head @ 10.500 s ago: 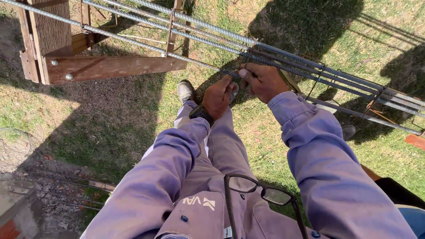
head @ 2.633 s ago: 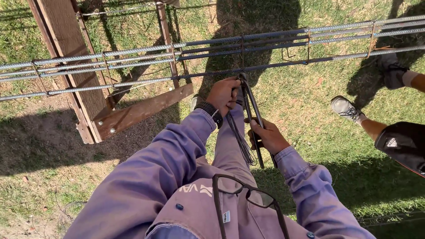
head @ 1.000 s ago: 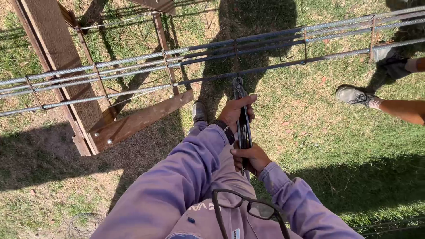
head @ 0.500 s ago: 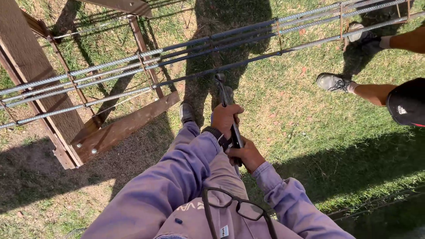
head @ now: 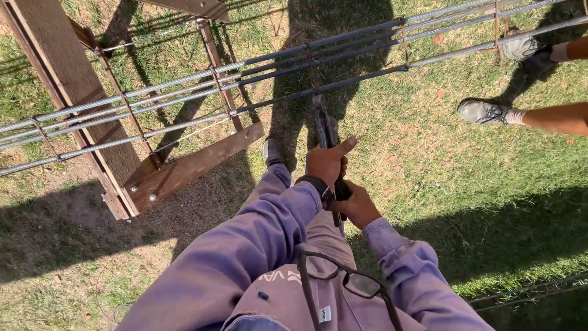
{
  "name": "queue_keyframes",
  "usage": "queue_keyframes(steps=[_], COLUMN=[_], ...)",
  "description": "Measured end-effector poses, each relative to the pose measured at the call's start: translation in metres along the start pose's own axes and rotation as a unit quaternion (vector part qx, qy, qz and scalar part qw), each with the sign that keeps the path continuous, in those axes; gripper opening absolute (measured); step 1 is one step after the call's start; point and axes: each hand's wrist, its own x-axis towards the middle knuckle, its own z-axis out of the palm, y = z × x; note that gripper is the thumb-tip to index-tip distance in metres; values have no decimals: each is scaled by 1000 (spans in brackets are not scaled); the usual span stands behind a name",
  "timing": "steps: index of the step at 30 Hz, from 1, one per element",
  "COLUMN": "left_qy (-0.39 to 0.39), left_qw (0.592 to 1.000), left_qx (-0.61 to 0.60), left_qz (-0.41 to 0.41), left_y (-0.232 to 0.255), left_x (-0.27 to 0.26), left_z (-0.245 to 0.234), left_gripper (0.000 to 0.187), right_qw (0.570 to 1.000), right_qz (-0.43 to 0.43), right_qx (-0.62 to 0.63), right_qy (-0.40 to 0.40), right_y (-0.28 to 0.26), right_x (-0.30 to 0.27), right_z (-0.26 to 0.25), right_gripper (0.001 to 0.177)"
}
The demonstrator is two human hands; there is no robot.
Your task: The person uses a rebar tying tool to twist and secure wire ties around intersecting steel rebar rods in a grid structure. The person repeatedly positions the tool, twists the wire to tighten the connection, and moves along the rebar framework to secure multiple joints.
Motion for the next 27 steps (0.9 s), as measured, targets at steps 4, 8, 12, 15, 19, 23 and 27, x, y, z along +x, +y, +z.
queue_keyframes(steps=[4, 8, 12, 15, 19, 23, 27], left_qy=[-100, -91, -101, -88, -132, -10, 36], left_qw=[989, 989, 990, 990, 982, 1000, 991], left_qx=[-81, -81, -87, -81, -102, -8, 120], left_qz=[-70, -81, -55, -80, -90, -3, -39], left_y=[8, 18, 23, 35, 38, 14, 13], left_x=[8, 1, 0, -19, -1, 1, -15], left_z=[-4, -10, -8, -7, -8, -2, 12], left_gripper=[54, 45, 46, 46, 42, 42, 106], right_qw=[905, 793, 781, 787, 882, 934, 984], right_qz=[45, 133, 172, 197, 148, 41, -131], right_qx=[399, 550, 530, 527, 423, 354, -63], right_qy=[-142, -226, -282, -251, -142, -33, 98], right_y=[-52, -19, -20, -23, -26, 24, 62], right_x=[-32, -21, -18, -25, 3, 26, 53], right_z=[-12, 12, 10, 19, 27, 26, 40], right_gripper=[33, 19, 27, 24, 16, 15, 28])
